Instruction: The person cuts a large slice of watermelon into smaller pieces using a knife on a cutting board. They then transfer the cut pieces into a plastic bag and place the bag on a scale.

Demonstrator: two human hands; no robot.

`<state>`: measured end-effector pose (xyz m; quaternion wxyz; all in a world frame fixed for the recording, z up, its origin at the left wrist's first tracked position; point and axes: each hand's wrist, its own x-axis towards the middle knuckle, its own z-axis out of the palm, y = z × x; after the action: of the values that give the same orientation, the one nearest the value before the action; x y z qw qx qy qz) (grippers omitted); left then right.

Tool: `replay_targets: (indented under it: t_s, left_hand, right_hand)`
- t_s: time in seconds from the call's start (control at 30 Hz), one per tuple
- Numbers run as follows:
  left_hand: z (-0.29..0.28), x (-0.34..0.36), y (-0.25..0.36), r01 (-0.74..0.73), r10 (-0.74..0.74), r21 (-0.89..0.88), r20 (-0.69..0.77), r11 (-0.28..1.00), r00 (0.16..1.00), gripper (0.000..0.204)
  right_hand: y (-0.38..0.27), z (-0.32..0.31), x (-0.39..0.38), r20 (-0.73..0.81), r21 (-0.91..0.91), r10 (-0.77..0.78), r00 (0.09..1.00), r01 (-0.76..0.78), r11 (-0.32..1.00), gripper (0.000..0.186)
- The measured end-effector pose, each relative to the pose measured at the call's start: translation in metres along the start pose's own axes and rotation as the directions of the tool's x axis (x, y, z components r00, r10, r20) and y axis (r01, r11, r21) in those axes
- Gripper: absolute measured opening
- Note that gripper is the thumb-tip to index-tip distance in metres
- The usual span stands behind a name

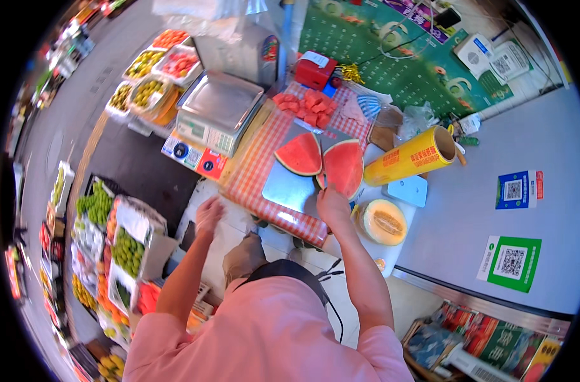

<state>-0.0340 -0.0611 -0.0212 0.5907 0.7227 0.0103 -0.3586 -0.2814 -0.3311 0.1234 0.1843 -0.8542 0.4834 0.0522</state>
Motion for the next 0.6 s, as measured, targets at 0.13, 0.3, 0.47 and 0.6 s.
replay_targets:
  t_s: [0.13,0.3,0.47,0.6]
  left_hand:
    - [0.127,0.054,0.077,-0.413,0.262,0.338,0.411,0.846,0.873,0.042]
    - [0.187,0.109,0.096,-0.698,0.308,0.487,0.656,0.525,0.689,0.068]
    - [0.146,0.096,0.078,-0.823,0.438,0.432,0.7,0.369,0.564,0.076]
    - [0.137,0.033,0.068,-0.542,0.233,0.497,0.554,0.678,0.799,0.076]
  right_hand:
    - [-0.025,0.008,0.03,0.055,-0.178,0.092,0.994,-0.081,0.981,0.031]
    - [-0.051,0.023,0.027,0.099,-0.256,0.098,0.99,-0.07,0.964,0.034]
    - [-0.052,0.028,0.009,0.136,-0.001,0.07,0.988,-0.07,0.998,0.03]
    - [-0.059,0.04,-0.004,0.004,0.295,0.095,0.995,-0.092,0.951,0.023]
